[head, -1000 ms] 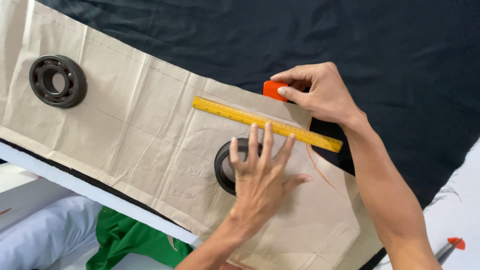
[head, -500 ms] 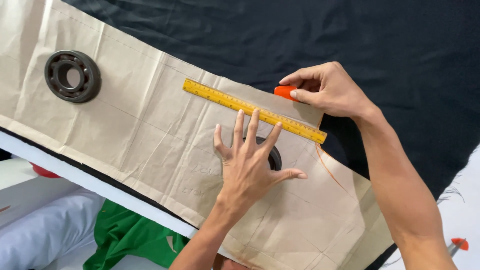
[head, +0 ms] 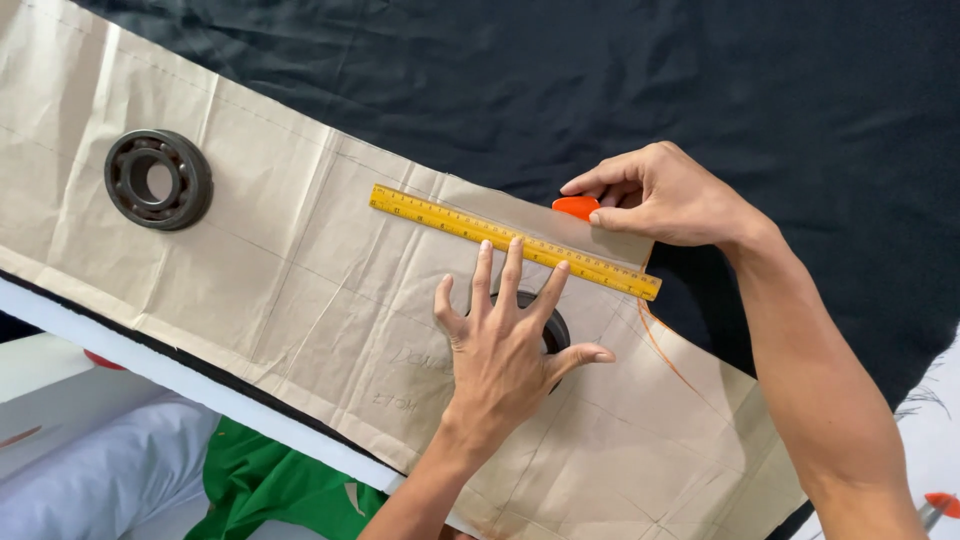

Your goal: The person marks a pattern on black fabric using a ruler and chalk, then cuts the fabric with scissors.

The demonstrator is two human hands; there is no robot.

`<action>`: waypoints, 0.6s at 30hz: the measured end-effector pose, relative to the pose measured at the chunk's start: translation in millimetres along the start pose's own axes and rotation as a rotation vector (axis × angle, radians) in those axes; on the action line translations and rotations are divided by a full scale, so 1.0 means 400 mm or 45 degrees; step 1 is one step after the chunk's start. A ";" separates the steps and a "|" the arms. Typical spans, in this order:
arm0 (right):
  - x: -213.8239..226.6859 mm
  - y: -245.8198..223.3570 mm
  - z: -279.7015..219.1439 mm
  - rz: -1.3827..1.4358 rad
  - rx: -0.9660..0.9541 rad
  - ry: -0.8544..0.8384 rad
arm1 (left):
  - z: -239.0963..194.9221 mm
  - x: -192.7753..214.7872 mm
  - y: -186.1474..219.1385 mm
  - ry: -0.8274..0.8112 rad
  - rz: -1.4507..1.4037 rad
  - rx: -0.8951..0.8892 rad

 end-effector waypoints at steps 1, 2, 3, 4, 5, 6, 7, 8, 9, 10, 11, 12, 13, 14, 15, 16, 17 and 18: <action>0.002 0.004 0.003 0.002 0.002 0.003 | 0.001 -0.001 -0.001 0.000 0.002 -0.003; 0.004 0.008 0.006 -0.009 0.013 -0.009 | 0.001 -0.002 -0.003 -0.015 0.008 -0.007; 0.004 0.012 0.006 -0.019 0.022 -0.024 | -0.001 -0.002 -0.002 -0.033 0.012 -0.010; 0.003 0.008 0.005 -0.017 0.021 -0.023 | -0.002 -0.002 -0.002 -0.036 0.012 -0.011; 0.006 0.003 0.005 0.011 0.021 -0.033 | 0.000 -0.002 -0.002 -0.026 0.026 -0.016; 0.008 -0.002 0.005 0.039 0.021 -0.043 | 0.002 -0.001 -0.003 -0.017 0.041 -0.020; 0.008 -0.007 0.003 0.040 0.021 -0.041 | 0.001 -0.001 -0.003 -0.016 0.041 -0.023; 0.008 -0.011 0.001 0.016 0.023 -0.041 | 0.001 0.000 -0.003 -0.018 0.035 -0.024; 0.009 -0.017 0.000 -0.009 0.027 -0.042 | 0.001 0.000 -0.003 -0.018 0.029 -0.023; 0.009 -0.023 -0.001 -0.010 0.029 -0.041 | 0.004 0.001 -0.004 -0.016 0.031 -0.023; 0.008 -0.027 -0.002 -0.021 0.016 -0.037 | 0.004 0.003 -0.003 -0.012 0.031 -0.027; 0.006 -0.032 -0.003 -0.031 0.004 -0.033 | 0.004 0.003 -0.003 -0.009 0.032 -0.030; 0.003 -0.027 -0.002 -0.031 -0.001 -0.039 | 0.003 0.002 -0.003 -0.014 0.029 -0.027; 0.001 -0.024 0.000 -0.052 0.033 -0.029 | 0.003 0.002 -0.003 0.002 0.032 -0.032; 0.000 -0.021 0.004 -0.075 0.071 -0.017 | 0.005 0.001 -0.005 0.021 0.039 -0.037; -0.001 -0.024 0.002 -0.075 0.070 -0.021 | 0.004 0.000 -0.005 0.019 0.039 -0.034; -0.002 -0.027 0.001 -0.067 0.053 -0.001 | 0.003 -0.001 -0.006 0.011 0.030 -0.033; -0.002 -0.031 0.000 -0.059 0.036 0.020 | 0.003 -0.002 -0.008 0.003 0.021 -0.032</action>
Point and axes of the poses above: each hand's wrist, its own z-axis towards the middle knuckle, its own x-axis out of the back of the hand, y = z × x, the point moved 1 cm from there along z, towards the middle knuckle, and after that the axes turned 1 degree about -z, right-handed, at the moved point
